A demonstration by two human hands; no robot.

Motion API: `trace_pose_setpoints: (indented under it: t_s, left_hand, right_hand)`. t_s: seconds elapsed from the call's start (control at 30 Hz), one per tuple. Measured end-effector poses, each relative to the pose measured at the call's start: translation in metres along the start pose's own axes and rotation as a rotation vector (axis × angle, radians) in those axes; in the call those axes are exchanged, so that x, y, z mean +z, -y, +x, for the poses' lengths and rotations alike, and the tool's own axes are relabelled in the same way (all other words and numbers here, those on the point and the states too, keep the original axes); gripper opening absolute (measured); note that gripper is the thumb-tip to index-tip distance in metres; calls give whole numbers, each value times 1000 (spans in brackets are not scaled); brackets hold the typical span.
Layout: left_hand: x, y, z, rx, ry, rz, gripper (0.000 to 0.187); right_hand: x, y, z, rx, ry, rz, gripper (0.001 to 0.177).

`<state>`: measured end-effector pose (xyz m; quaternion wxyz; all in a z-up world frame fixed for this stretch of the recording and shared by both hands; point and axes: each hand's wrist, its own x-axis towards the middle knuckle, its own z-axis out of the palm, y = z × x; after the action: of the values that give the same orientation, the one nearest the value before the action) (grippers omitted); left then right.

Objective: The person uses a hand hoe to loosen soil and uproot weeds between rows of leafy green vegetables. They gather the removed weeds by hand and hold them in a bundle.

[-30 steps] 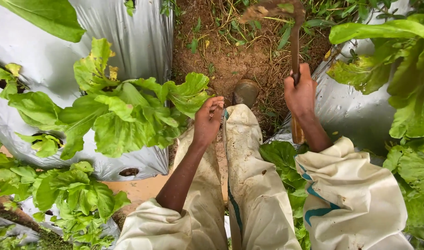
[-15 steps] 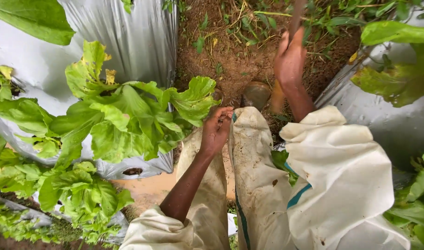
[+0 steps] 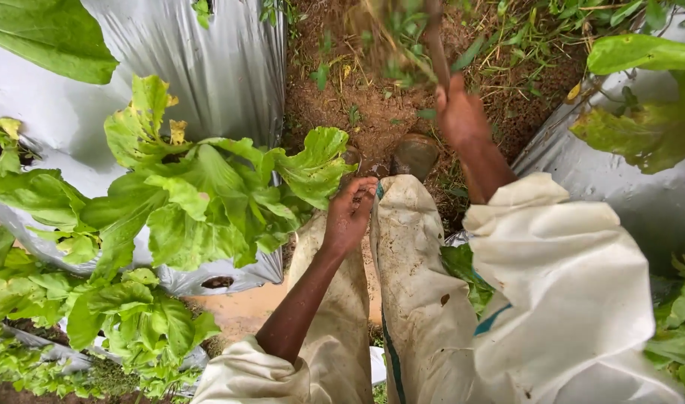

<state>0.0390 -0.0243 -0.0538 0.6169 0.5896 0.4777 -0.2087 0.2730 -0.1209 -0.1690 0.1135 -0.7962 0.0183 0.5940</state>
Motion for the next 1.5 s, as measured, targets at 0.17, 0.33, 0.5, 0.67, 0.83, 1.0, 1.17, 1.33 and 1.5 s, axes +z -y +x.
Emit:
trace_pose_setpoints:
  t_s: [0.17, 0.33, 0.5, 0.67, 0.83, 1.0, 1.17, 1.33, 1.5]
  left_hand:
    - [-1, -8, -7, -31, -9, -58, 27]
    - [2, 2, -2, -67, 29, 7, 34]
    - [0, 6, -8, 0, 29, -8, 29]
    - [-6, 0, -7, 11, 27, -20, 31]
    - [-7, -6, -8, 66, -3, -17, 28]
    - [-8, -7, -7, 51, 6, -33, 34]
    - [-6, 5, -7, 36, 10, -8, 30]
    - [-8, 8, -13, 27, 23, -39, 26]
    - [-11, 0, -11, 22, 25, -23, 26]
  right_hand:
    - [-31, -25, -21, -133, -130, 56, 18]
    - [-22, -21, 15, -595, -556, 280, 18]
    - [1, -36, 13, -61, -16, 83, 23]
    - [-37, -78, 5, -133, -134, -84, 23]
    - [-46, -79, -6, -72, -131, -98, 17]
    - [-51, -35, -43, -412, -331, 123, 12]
    - [-65, 0, 3, -769, -480, 68, 12]
    - [-12, -37, 48, -793, -891, -4, 41]
    - [-4, -84, 29, -476, -328, 69, 21]
